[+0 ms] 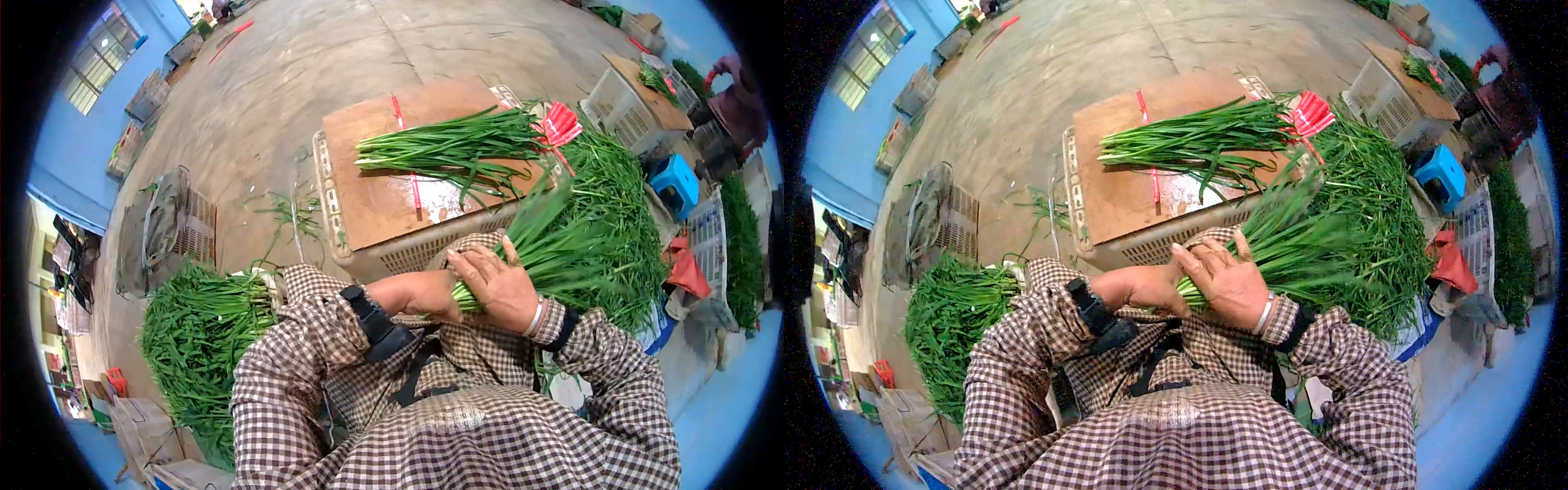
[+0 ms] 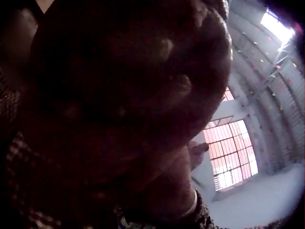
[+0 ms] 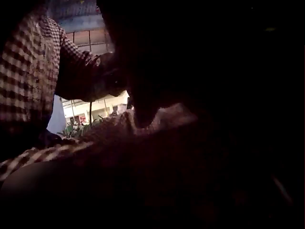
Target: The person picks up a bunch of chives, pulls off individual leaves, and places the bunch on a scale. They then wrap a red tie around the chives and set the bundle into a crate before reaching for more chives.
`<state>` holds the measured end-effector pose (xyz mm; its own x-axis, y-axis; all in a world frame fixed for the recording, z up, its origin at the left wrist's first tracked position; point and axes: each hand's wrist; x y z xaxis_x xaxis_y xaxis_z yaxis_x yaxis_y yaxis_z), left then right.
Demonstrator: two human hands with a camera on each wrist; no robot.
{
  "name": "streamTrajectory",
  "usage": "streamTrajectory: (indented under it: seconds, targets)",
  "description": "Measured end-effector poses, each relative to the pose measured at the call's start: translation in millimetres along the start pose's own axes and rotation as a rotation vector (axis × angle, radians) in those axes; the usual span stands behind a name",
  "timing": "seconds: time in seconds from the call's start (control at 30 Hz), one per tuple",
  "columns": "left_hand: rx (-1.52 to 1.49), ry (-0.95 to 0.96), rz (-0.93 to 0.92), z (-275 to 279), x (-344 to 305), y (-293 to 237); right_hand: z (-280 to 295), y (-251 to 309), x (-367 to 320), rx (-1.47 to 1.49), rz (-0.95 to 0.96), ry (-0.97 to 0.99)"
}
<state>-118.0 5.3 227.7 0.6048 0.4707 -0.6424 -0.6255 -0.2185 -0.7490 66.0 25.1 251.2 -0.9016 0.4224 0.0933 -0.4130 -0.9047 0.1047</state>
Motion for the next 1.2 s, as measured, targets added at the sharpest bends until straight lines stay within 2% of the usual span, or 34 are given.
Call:
streamTrajectory:
  seconds: [0.03,0.1,0.17,0.27,0.33,0.37,0.4,0.47,0.5,0.53,0.57,0.6,0.63,0.67,0.7,0.73,0.77,0.8,0.83,0.87,0.9,0.93,0.97,1.0,1.03,1.1,1.13,1.2]
  targets:
    - [-0.256,0.05,-0.057,0.2,-1.8,11.2,-5.5,-3.5,-0.4,0.002,0.009,0.007]
    - [-0.364,0.059,-0.057,-0.4,-16.3,7.3,-20.3,-8.2,-3.7,-0.017,-0.021,-0.105]
    - [-0.561,0.099,-0.037,-1.5,-25.5,2.0,-31.6,-14.4,0.5,-0.024,-0.007,-0.095]
    - [-0.603,0.18,-0.153,14.1,-13.0,21.7,-25.9,-26.4,15.6,-0.039,0.024,-0.147]
    - [-0.482,0.168,-0.246,30.8,-12.9,19.5,-10.0,-37.0,28.5,-0.058,0.025,0.008]
    - [-0.442,0.062,-0.328,44.0,-23.4,9.0,4.9,-45.5,42.7,-0.108,0.07,-0.043]
    - [-0.4,-0.046,-0.41,60.2,-34.2,-0.4,21.3,-53.3,58.1,-0.116,0.059,0.005]
    - [-0.025,-0.5,-0.484,116.9,-26.3,33.4,37.8,-87.1,92.1,-0.102,0.05,0.002]
    - [-0.232,-0.705,-0.496,131.6,-48.6,28.7,42.0,-111.0,111.7,-0.067,0.053,-0.04]
    - [-0.441,-0.904,-0.505,138.5,-71.6,23.7,62.6,-116.4,129.8,-0.106,-0.026,0.033]
    - [-0.443,-0.907,-0.507,143.3,-76.8,35.6,71.8,-130.0,152.5,-0.021,-0.12,0.092]
    - [-0.505,-0.929,-0.288,146.7,-77.9,49.2,70.1,-150.0,176.7,0.022,-0.089,0.083]
    - [-0.566,-0.943,-0.066,147.7,-74.6,61.4,70.4,-163.1,202.5,0.013,-0.149,0.173]
    - [-0.622,-0.836,-0.136,137.2,-61.3,68.9,60.4,-175.8,227.5,-0.068,-0.108,0.118]
    - [-0.447,-0.813,-0.108,133.0,-48.0,74.4,45.1,-190.1,252.8,-0.06,-0.083,0.078]
    - [-0.272,-0.787,-0.078,132.0,-34.0,78.9,40.5,-192.1,274.9,-0.082,-0.164,0.181]
    - [-0.528,-0.725,-0.091,131.4,-16.8,83.7,35.9,-186.9,292.7,-0.105,-0.246,0.284]
    - [-0.785,-0.656,-0.104,131.9,-4.3,82.6,37.1,-170.9,302.0,-0.103,-0.238,0.289]
    - [-0.947,-0.67,-0.197,133.3,5.6,82.5,39.9,-155.5,306.8,-0.065,-0.222,0.336]
    - [-0.956,-0.675,-0.199,136.1,11.0,77.1,41.4,-147.0,311.0,-0.029,-0.206,0.383]
    - [-1.114,-0.759,-0.217,138.5,14.6,70.6,21.5,-158.9,323.2,-0.03,-0.199,0.39]
    - [-1.271,-0.838,-0.233,140.7,18.5,67.3,-15.6,-181.4,339.2,-0.027,-0.076,0.422]
    - [-1.306,-0.814,-0.26,147.7,28.6,74.5,-45.7,-198.3,347.4,-0.023,0.045,0.453]
    - [-1.314,-0.813,-0.26,150.1,30.9,72.6,-54.2,-197.6,345.3,0.14,0.035,0.502]
    - [-1.408,-0.813,-0.272,152.7,33.0,71.2,-56.5,-202.1,345.5,0.183,0.075,0.566]
    - [-1.519,-0.814,-0.31,153.6,34.3,66.4,-23.1,-175.1,333.0,0.21,0.106,0.673]
    - [-1.525,-0.815,-0.304,151.8,37.4,66.8,-29.2,-177.7,335.1,0.214,0.108,0.679]
    - [-1.552,-0.873,-0.43,150.5,43.9,67.4,-32.9,-181.2,340.3,0.13,0.094,0.734]
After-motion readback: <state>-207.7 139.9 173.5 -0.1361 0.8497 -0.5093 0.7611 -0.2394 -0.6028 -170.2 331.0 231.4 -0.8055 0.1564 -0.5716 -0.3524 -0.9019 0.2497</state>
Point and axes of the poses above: each hand's wrist, its own x-axis towards the middle knuckle, its own z-axis out of the back of the hand, y = z × x, and after that the axes turned 9 degrees about y, right-handed
